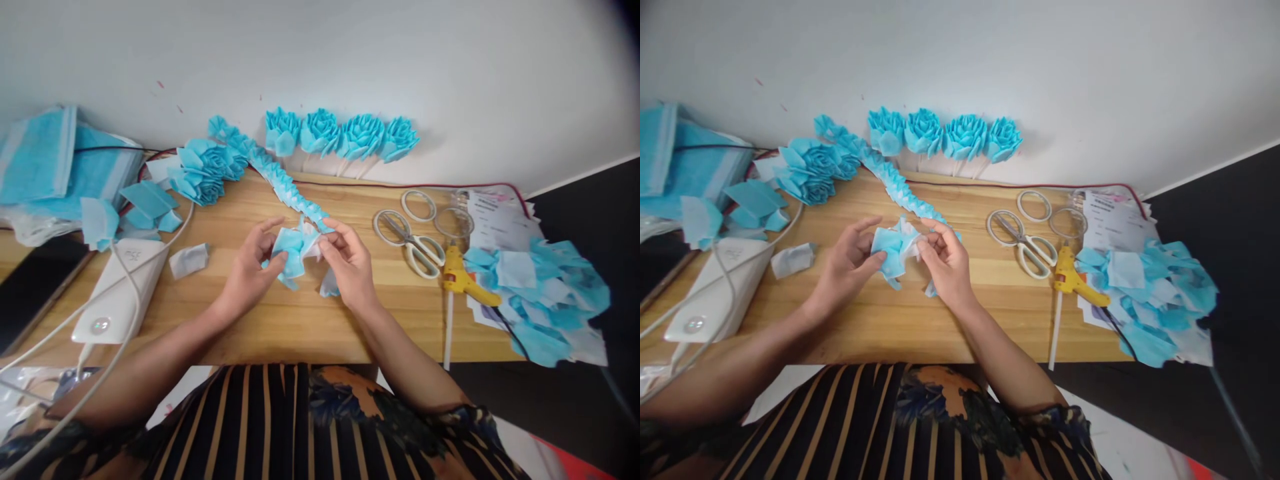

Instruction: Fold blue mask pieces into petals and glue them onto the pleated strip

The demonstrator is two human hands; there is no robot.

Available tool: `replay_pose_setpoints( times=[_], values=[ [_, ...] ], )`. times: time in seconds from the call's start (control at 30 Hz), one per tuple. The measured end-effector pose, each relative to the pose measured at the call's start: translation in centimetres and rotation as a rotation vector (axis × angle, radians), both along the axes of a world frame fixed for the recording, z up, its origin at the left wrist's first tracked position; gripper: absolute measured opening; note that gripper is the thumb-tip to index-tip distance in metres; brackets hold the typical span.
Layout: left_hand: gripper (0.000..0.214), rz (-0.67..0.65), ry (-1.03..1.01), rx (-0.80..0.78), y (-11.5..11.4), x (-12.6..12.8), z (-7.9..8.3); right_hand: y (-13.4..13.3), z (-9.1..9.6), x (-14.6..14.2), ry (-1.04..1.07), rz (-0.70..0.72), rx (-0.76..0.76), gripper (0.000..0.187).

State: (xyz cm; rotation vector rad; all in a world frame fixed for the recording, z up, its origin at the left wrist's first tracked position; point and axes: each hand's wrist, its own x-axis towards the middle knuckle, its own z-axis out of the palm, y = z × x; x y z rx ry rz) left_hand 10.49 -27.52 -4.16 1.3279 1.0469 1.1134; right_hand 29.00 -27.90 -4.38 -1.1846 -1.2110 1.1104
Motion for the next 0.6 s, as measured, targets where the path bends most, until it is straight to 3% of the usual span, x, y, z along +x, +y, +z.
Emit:
replay_pose_setpoints(
  times=[0.2, 0.33, 0.43, 0.6],
  values=[
    [0.054, 0.006, -0.103, -0.045, 0.5, -0.5, -0.1, 0.4, -0.3, 0.3, 0.023, 0.007, -0.037, 0.038],
    [0.053, -0.033, -0.057, -0.007, 0.3, -0.5, 0.1, 0.1, 0.0, 0.5, 0.017, 0.077, -0.049, 0.042],
    [0.051, -0.055, 0.001, 0.055, -0.1, -0.3, 0.2, -0.1, 0.4, 0.4, -0.057, 0.125, -0.028, 0.049],
    [0.052, -0.098, 0.075, 0.093, -0.7, -0.1, 0.3, -0.7, 0.5, 0.0, -0.248, 0.091, 0.098, 0.053]
  ],
)
